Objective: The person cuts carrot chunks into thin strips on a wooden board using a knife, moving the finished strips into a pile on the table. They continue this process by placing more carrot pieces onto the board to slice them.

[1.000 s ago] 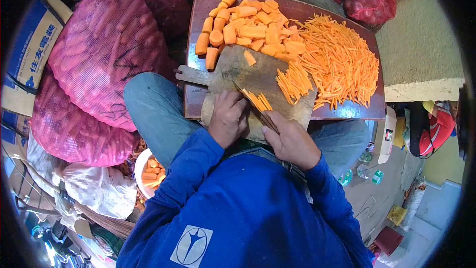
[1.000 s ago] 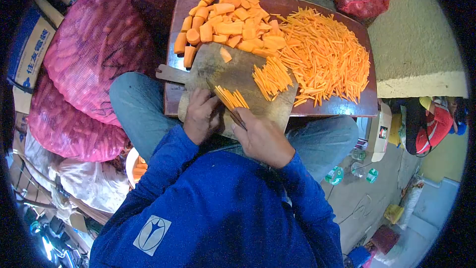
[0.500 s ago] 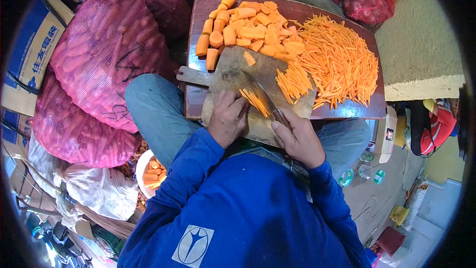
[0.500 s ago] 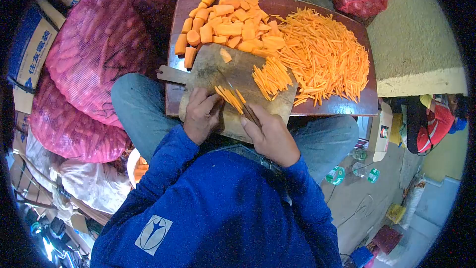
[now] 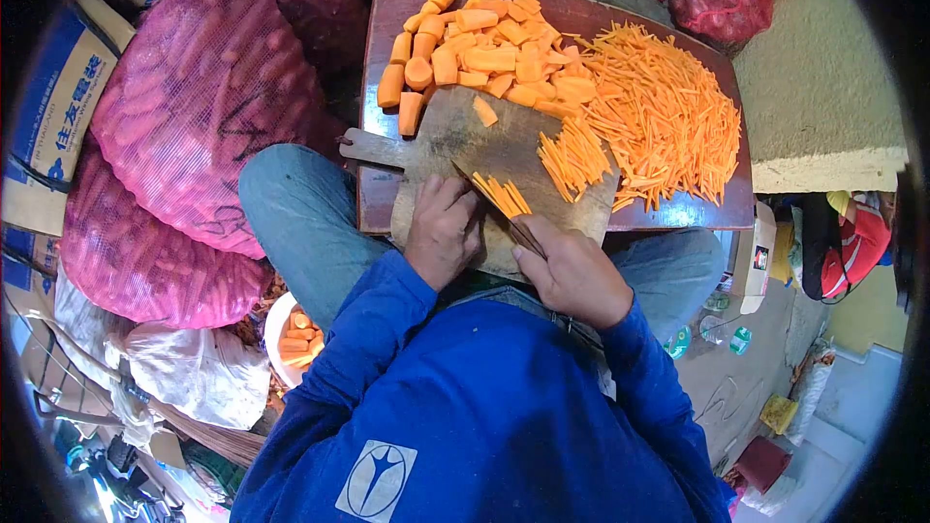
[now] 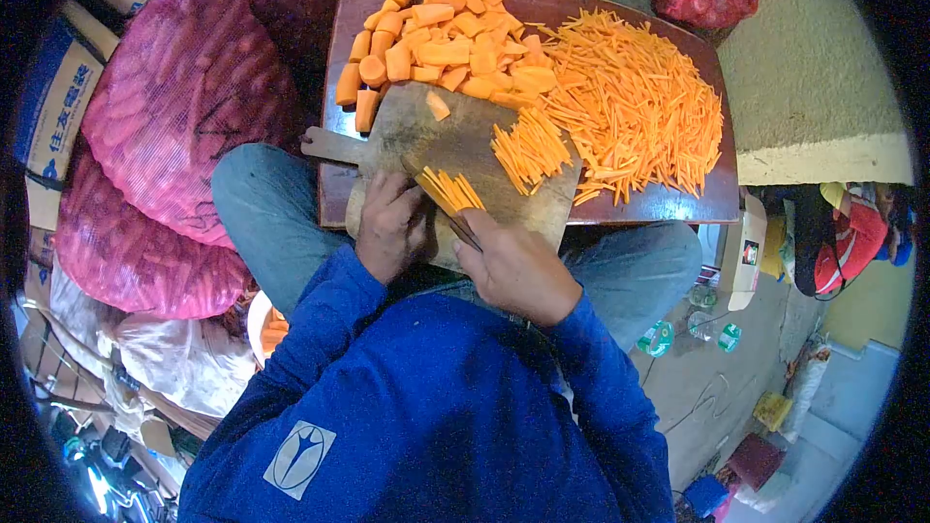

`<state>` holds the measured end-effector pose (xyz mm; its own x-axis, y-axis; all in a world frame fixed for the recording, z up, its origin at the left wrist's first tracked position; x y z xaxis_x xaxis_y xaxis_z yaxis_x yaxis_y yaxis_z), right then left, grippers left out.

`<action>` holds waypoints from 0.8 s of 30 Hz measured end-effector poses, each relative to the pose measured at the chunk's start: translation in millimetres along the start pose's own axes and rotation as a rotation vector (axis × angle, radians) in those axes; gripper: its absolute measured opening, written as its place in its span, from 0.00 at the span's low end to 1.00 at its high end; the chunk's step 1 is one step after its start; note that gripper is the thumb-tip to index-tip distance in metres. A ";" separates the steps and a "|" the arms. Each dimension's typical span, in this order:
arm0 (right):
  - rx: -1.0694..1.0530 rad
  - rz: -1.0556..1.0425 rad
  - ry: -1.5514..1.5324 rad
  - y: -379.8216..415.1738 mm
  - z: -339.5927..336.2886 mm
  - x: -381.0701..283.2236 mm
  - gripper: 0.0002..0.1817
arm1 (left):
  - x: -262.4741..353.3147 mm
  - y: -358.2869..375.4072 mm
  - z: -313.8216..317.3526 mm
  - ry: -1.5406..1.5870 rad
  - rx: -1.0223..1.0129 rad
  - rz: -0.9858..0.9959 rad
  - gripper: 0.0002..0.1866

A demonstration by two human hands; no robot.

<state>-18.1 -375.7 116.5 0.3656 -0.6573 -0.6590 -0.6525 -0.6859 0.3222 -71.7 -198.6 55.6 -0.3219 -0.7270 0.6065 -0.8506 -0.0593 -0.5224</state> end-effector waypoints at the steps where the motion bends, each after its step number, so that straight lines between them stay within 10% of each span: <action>1: 0.002 0.004 0.000 -0.3 4.7 2.2 0.16 | -0.2 1.2 0.1 0.004 -0.002 0.001 0.15; 15: 0.123 -0.095 -0.297 15.6 0.1 5.9 0.19 | -1.4 -4.7 -7.4 0.088 0.194 -0.098 0.11; 24: 0.142 0.083 -0.272 34.5 -14.0 17.4 0.17 | 3.4 -6.1 3.1 -0.079 -0.040 -0.009 0.11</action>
<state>-25.0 -415.1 125.7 0.1293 -0.5883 -0.7983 -0.7659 -0.5705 0.2964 -66.3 -202.8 59.0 -0.2816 -0.7784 0.5610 -0.8696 -0.0400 -0.4921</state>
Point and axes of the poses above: each hand's wrist, its own y-axis away from the middle knuckle, its own z-axis out of the palm, x = y × z, the point moved 5 cm from there along -y, towards the middle knuckle, and after that the axes turned 4 degrees about z, right-handed, at the moved point
